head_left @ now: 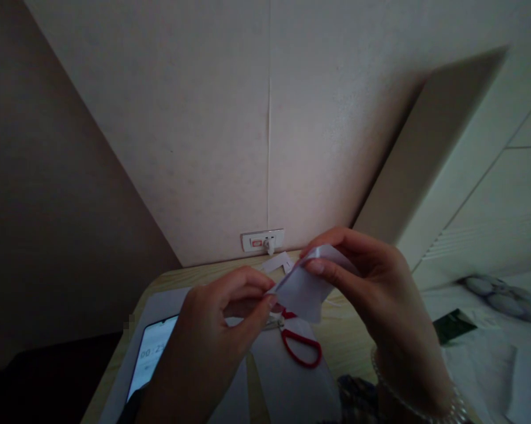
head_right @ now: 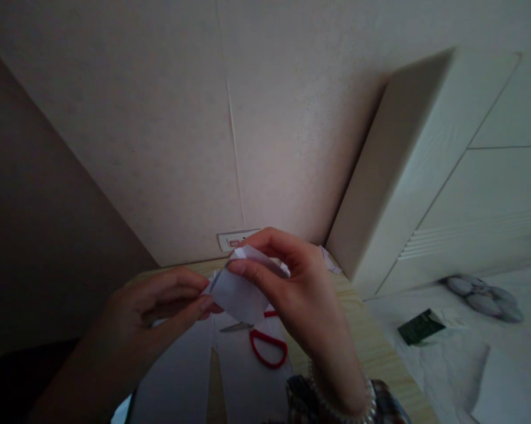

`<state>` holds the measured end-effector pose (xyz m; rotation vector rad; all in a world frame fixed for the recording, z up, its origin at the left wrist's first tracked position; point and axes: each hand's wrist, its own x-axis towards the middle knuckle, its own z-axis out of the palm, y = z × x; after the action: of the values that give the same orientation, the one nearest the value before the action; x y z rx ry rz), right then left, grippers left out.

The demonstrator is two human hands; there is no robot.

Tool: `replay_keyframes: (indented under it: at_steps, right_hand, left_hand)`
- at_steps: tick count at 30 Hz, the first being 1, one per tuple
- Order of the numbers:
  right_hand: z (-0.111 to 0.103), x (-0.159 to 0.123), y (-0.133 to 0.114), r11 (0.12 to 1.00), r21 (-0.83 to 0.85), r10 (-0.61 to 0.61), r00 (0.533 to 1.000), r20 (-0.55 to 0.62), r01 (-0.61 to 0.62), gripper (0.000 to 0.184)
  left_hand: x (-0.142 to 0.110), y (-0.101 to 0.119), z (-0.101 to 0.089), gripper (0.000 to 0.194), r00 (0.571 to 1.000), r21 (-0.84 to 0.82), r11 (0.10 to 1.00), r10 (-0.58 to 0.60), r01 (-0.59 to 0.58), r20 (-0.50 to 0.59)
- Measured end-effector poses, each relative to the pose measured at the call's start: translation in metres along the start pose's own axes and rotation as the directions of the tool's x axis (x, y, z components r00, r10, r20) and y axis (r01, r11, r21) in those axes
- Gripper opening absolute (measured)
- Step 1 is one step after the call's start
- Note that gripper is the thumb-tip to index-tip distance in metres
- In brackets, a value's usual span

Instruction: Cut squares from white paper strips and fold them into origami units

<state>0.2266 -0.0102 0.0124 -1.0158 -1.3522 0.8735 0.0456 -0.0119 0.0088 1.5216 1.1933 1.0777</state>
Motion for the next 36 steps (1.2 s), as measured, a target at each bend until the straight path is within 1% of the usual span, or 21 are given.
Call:
replay_keyframes:
  at_steps: [1, 2, 3, 4, 5, 7, 9, 10, 11, 12, 13, 15, 16, 17, 18, 21, 24, 29, 33, 36]
  right_hand:
    - [0.001, 0.000, 0.001, 0.998, -0.034, -0.051, 0.998, -0.024, 0.050, 0.010]
    - [0.002, 0.000, 0.001, 0.990, -0.072, -0.126, 0.990, -0.068, 0.121, 0.017]
    - [0.004, -0.001, 0.001, 0.974, -0.120, -0.208, 0.970, -0.127, 0.193, 0.024]
    - [0.006, -0.002, 0.001, 0.947, -0.182, -0.297, 0.937, -0.186, 0.264, 0.028]
    - [0.007, -0.003, 0.000, 0.911, -0.262, -0.380, 0.895, -0.234, 0.318, 0.029]
    - [0.011, -0.008, -0.002, 0.817, -0.450, -0.514, 0.809, -0.285, 0.360, 0.022]
    - [0.013, -0.013, -0.005, 0.724, -0.591, -0.609, 0.731, -0.307, 0.355, 0.016]
    - [0.014, -0.015, -0.007, 0.695, -0.626, -0.637, 0.706, -0.309, 0.353, 0.014]
    - [0.015, -0.016, -0.008, 0.684, -0.636, -0.647, 0.700, -0.304, 0.356, 0.013]
    - [0.016, -0.016, -0.008, 0.689, -0.626, -0.638, 0.714, -0.287, 0.364, 0.012]
    - [0.017, -0.016, -0.008, 0.711, -0.601, -0.607, 0.751, -0.261, 0.365, 0.010]
    - [0.018, -0.012, -0.007, 0.787, -0.519, -0.495, 0.843, -0.208, 0.334, 0.010]
    - [0.020, -0.011, -0.005, 0.831, -0.466, -0.430, 0.881, -0.195, 0.302, 0.009]
    - [0.021, -0.009, -0.004, 0.873, -0.408, -0.370, 0.909, -0.193, 0.268, 0.008]
    - [0.022, -0.008, -0.003, 0.906, -0.349, -0.320, 0.927, -0.198, 0.238, 0.007]
    - [0.024, -0.006, -0.002, 0.961, -0.204, -0.233, 0.945, -0.232, 0.187, 0.012]
    - [0.024, -0.007, -0.003, 0.981, -0.118, -0.180, 0.948, -0.261, 0.154, 0.013]
    - [0.023, -0.006, -0.004, 0.993, -0.019, -0.115, 0.953, -0.281, 0.114, 0.015]
    - [0.023, -0.005, -0.005, 0.994, 0.032, -0.092, 0.949, -0.301, 0.106, 0.015]
    - [0.024, -0.005, -0.006, 0.995, 0.040, -0.080, 0.952, -0.296, 0.096, 0.014]
  left_hand:
    - [0.000, 0.000, 0.000, 0.012, 1.000, -0.005, 1.000, 0.001, -0.001, 0.005]
    - [0.000, 0.000, 0.000, 0.012, 1.000, -0.014, 1.000, -0.003, 0.003, -0.008]
    - [0.000, 0.001, 0.001, 0.011, 0.999, -0.026, 1.000, -0.013, 0.012, -0.032]
    - [-0.001, 0.002, 0.001, 0.011, 0.998, -0.041, 0.999, -0.029, 0.026, -0.060]
    - [-0.002, 0.003, 0.002, 0.010, 0.996, -0.059, 0.997, -0.044, 0.039, -0.083]
    - [-0.003, 0.004, 0.004, 0.009, 0.993, -0.087, 0.994, -0.067, 0.059, -0.100]
    - [-0.003, 0.005, 0.005, 0.009, 0.990, -0.113, 0.991, -0.079, 0.066, -0.114]
    - [-0.003, 0.005, 0.006, 0.009, 0.989, -0.122, 0.990, -0.082, 0.067, -0.124]
    - [-0.003, 0.005, 0.006, 0.010, 0.988, -0.126, 0.990, -0.083, 0.066, -0.133]
    - [-0.003, 0.004, 0.006, 0.010, 0.987, -0.129, 0.990, -0.081, 0.063, -0.137]
    - [-0.003, 0.004, 0.006, 0.010, 0.988, -0.130, 0.990, -0.077, 0.059, -0.133]
    - [-0.003, 0.004, 0.006, 0.010, 0.992, -0.125, 0.991, -0.065, 0.051, -0.109]
    - [-0.003, 0.005, 0.006, 0.011, 0.994, -0.119, 0.992, -0.057, 0.046, -0.090]
    - [-0.003, 0.005, 0.007, 0.011, 0.996, -0.111, 0.993, -0.049, 0.041, -0.069]
    - [-0.003, 0.005, 0.007, 0.012, 0.998, -0.101, 0.994, -0.042, 0.037, -0.053]
    - [-0.003, 0.005, 0.007, 0.013, 0.999, -0.073, 0.997, -0.038, 0.036, -0.027]
    - [-0.004, 0.004, 0.007, 0.013, 0.999, -0.074, 0.996, -0.045, 0.043, -0.029]
    - [-0.004, 0.004, 0.007, 0.015, 0.999, -0.085, 0.996, -0.034, 0.031, -0.035]
    - [-0.004, 0.004, 0.007, 0.016, 0.999, -0.177, 0.983, -0.046, 0.046, 0.000]
    - [-0.004, 0.002, 0.006, 0.015, 0.999, -0.197, 0.979, -0.042, 0.047, 0.028]
